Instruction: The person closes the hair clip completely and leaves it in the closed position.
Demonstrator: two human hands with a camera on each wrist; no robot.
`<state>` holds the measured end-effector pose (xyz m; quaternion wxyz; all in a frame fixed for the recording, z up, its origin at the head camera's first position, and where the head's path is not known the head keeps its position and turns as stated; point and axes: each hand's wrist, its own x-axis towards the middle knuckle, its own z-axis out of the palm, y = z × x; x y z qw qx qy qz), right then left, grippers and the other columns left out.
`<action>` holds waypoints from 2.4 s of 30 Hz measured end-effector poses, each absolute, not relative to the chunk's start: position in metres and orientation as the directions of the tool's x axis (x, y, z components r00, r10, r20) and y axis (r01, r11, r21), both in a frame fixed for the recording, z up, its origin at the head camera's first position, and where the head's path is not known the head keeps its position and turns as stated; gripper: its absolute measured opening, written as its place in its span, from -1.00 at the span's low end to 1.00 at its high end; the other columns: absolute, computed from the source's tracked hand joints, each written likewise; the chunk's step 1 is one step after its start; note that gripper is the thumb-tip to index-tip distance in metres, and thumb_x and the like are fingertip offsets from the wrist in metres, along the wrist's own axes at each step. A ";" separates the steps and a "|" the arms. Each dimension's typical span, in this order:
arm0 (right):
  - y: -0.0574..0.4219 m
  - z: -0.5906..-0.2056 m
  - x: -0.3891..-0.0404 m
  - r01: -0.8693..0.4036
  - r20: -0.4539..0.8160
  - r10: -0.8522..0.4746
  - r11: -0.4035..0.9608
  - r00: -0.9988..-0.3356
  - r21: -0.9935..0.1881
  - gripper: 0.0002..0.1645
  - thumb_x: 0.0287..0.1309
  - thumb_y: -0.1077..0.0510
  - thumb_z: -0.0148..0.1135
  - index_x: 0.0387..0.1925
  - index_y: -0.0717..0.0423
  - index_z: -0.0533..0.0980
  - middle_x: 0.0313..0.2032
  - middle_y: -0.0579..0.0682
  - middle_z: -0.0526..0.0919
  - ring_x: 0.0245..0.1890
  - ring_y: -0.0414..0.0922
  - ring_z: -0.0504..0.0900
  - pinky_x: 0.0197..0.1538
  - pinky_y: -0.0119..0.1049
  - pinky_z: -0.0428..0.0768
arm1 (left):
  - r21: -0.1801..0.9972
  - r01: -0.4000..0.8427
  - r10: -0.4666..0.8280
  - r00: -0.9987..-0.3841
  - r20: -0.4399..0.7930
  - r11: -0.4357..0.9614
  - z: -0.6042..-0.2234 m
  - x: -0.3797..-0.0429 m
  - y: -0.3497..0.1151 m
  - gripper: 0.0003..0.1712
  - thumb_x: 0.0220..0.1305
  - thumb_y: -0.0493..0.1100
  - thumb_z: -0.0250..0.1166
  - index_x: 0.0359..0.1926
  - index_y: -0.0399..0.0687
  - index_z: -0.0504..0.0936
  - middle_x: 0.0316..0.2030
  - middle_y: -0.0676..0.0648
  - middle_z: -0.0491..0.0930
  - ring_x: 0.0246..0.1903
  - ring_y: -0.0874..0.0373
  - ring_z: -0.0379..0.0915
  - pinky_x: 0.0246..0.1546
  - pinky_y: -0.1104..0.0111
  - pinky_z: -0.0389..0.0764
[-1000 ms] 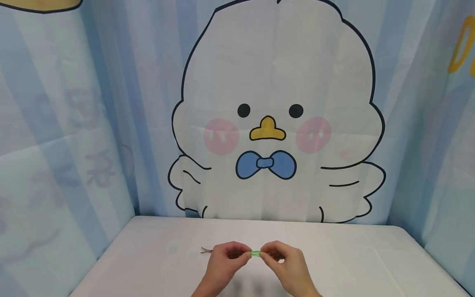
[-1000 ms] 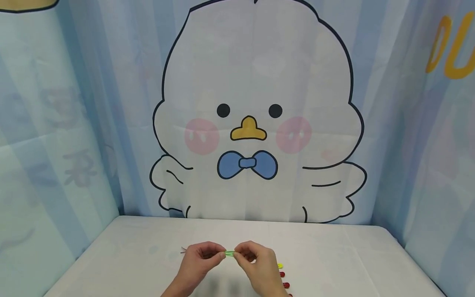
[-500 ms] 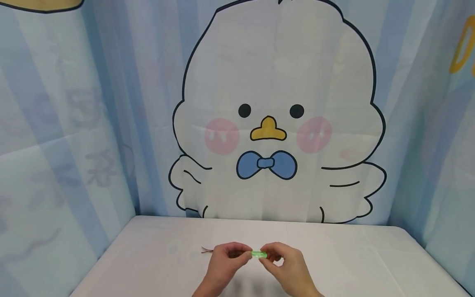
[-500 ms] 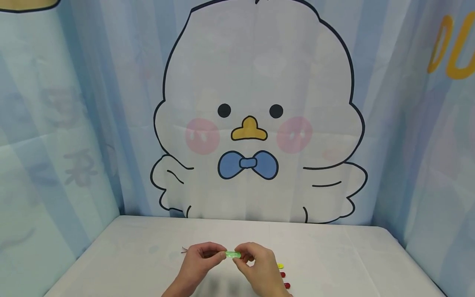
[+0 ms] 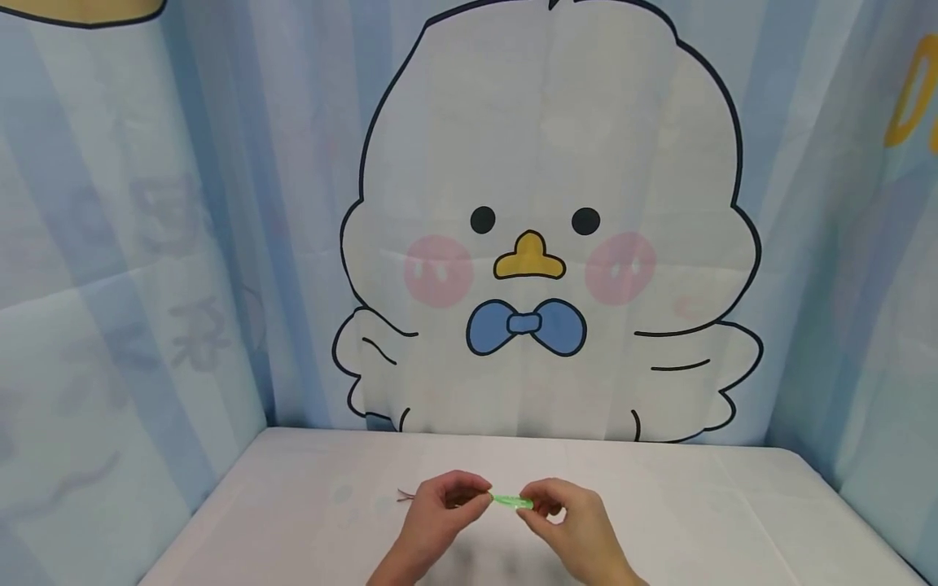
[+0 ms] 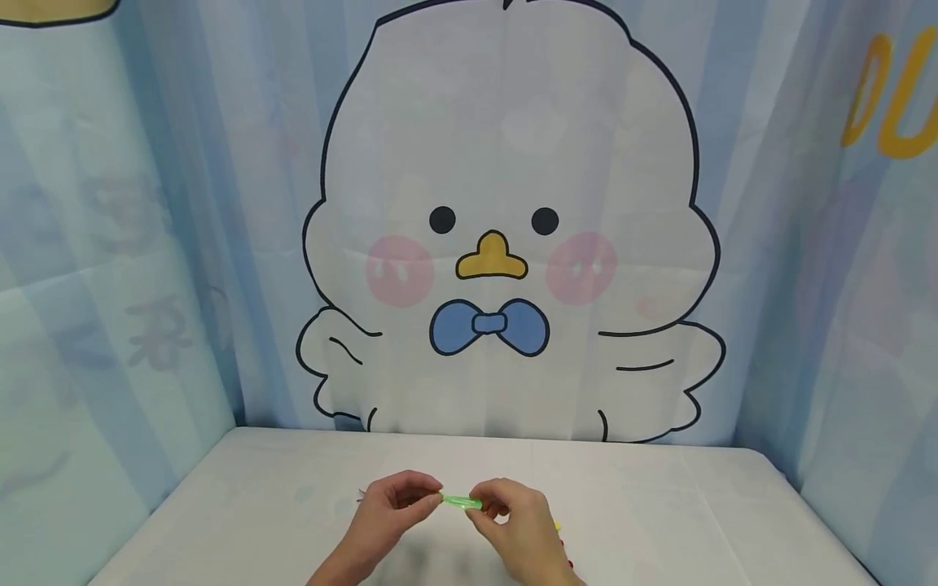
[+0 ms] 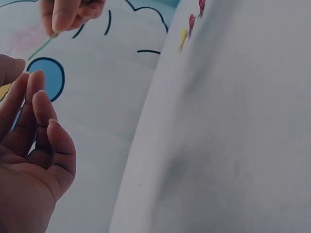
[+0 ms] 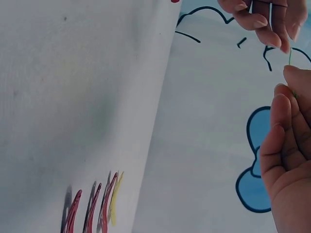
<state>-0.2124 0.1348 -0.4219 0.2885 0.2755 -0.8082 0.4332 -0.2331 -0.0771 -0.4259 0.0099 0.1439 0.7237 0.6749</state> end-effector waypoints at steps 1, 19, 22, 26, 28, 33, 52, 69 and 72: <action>0.136 -0.422 -0.213 -0.700 0.712 -0.194 0.472 -0.675 -0.535 -0.65 -0.15 0.43 0.56 -0.37 -0.01 0.66 -0.49 -0.33 0.61 -0.51 -0.37 0.56 -0.41 -0.30 0.56 | 0.978 0.201 0.223 -0.957 0.185 0.051 -0.425 -0.234 -0.079 -0.77 0.29 -0.24 0.40 -0.08 -0.27 0.69 -0.21 -0.08 0.70 -0.21 0.09 0.59 -0.18 0.37 0.60; 0.161 -0.411 -0.222 -0.494 0.537 -0.122 0.596 -0.835 -0.633 -0.73 -0.05 0.33 0.57 -0.37 -0.06 0.67 -0.49 -0.36 0.54 -0.48 -0.34 0.49 -0.34 -0.33 0.52 | 0.944 0.240 0.158 -0.965 0.208 0.228 -0.435 -0.260 -0.139 -0.65 0.29 -0.14 0.40 0.01 -0.27 0.65 -0.18 -0.04 0.70 -0.14 0.08 0.58 -0.16 0.33 0.58; 0.168 -0.412 -0.224 -0.454 0.500 -0.111 0.617 -0.859 -0.643 -0.74 -0.03 0.30 0.56 -0.36 -0.07 0.67 -0.50 -0.34 0.53 -0.48 -0.33 0.47 -0.34 -0.36 0.50 | 0.948 0.231 0.154 -0.967 0.200 0.218 -0.439 -0.263 -0.146 -0.61 0.30 -0.15 0.40 0.03 -0.33 0.62 -0.17 -0.08 0.70 -0.15 0.06 0.59 -0.17 0.34 0.61; 0.176 -0.414 -0.227 -0.435 0.482 -0.117 0.645 -0.868 -0.628 -0.74 -0.03 0.30 0.56 -0.37 -0.08 0.66 -0.49 -0.33 0.54 -0.49 -0.33 0.46 -0.35 -0.37 0.49 | 0.945 0.229 0.160 -0.968 0.195 0.233 -0.442 -0.265 -0.156 -0.61 0.30 -0.17 0.40 0.04 -0.34 0.61 -0.15 -0.15 0.69 -0.17 0.05 0.59 -0.19 0.34 0.62; 0.179 -0.415 -0.228 -0.412 0.460 -0.112 0.659 -0.881 -0.629 -0.74 -0.03 0.29 0.57 -0.38 -0.09 0.66 -0.49 -0.32 0.54 -0.49 -0.32 0.46 -0.35 -0.36 0.49 | 0.934 0.237 0.155 -0.967 0.200 0.269 -0.444 -0.266 -0.160 -0.62 0.30 -0.17 0.40 0.04 -0.31 0.62 -0.15 -0.14 0.70 -0.17 0.07 0.58 -0.18 0.35 0.59; 0.190 -0.418 -0.232 -0.316 0.369 -0.077 0.693 -0.926 -0.648 -0.77 -0.02 0.26 0.56 -0.38 -0.08 0.66 -0.49 -0.29 0.54 -0.48 -0.29 0.44 -0.39 -0.36 0.45 | 0.914 0.221 0.135 -0.973 0.186 0.340 -0.449 -0.267 -0.171 -0.66 0.27 -0.21 0.41 0.01 -0.28 0.65 -0.17 -0.05 0.69 -0.19 0.08 0.52 -0.21 0.33 0.55; 0.224 -0.427 -0.257 -0.119 0.119 -0.052 0.730 -0.991 -0.673 -0.84 0.03 0.23 0.53 -0.37 0.01 0.66 -0.44 -0.15 0.56 -0.39 -0.14 0.47 -0.31 -0.25 0.46 | 0.831 0.150 0.157 -0.985 0.076 0.536 -0.449 -0.285 -0.192 -0.67 0.13 -0.29 0.48 -0.06 -0.19 0.66 -0.18 -0.02 0.63 -0.27 0.08 0.41 -0.27 0.24 0.49; 0.228 -0.445 -0.270 -0.088 0.022 -0.097 0.743 -0.995 -0.663 -0.84 -0.01 0.26 0.52 -0.42 0.07 0.64 -0.47 -0.11 0.52 -0.40 -0.13 0.46 -0.29 -0.21 0.44 | 0.762 0.164 0.243 -0.970 0.010 0.626 -0.455 -0.295 -0.197 -0.69 0.07 -0.30 0.51 -0.12 -0.08 0.69 -0.24 0.04 0.57 -0.29 0.07 0.36 -0.25 0.22 0.43; 0.229 -0.447 -0.272 -0.101 0.032 -0.107 0.743 -0.994 -0.662 -0.84 -0.02 0.27 0.52 -0.43 0.07 0.63 -0.49 -0.09 0.51 -0.42 -0.12 0.45 -0.29 -0.20 0.43 | 0.736 0.199 0.273 -0.962 0.021 0.646 -0.456 -0.297 -0.197 -0.73 0.08 -0.31 0.50 -0.17 -0.06 0.69 -0.23 0.05 0.58 -0.26 0.07 0.38 -0.18 0.18 0.45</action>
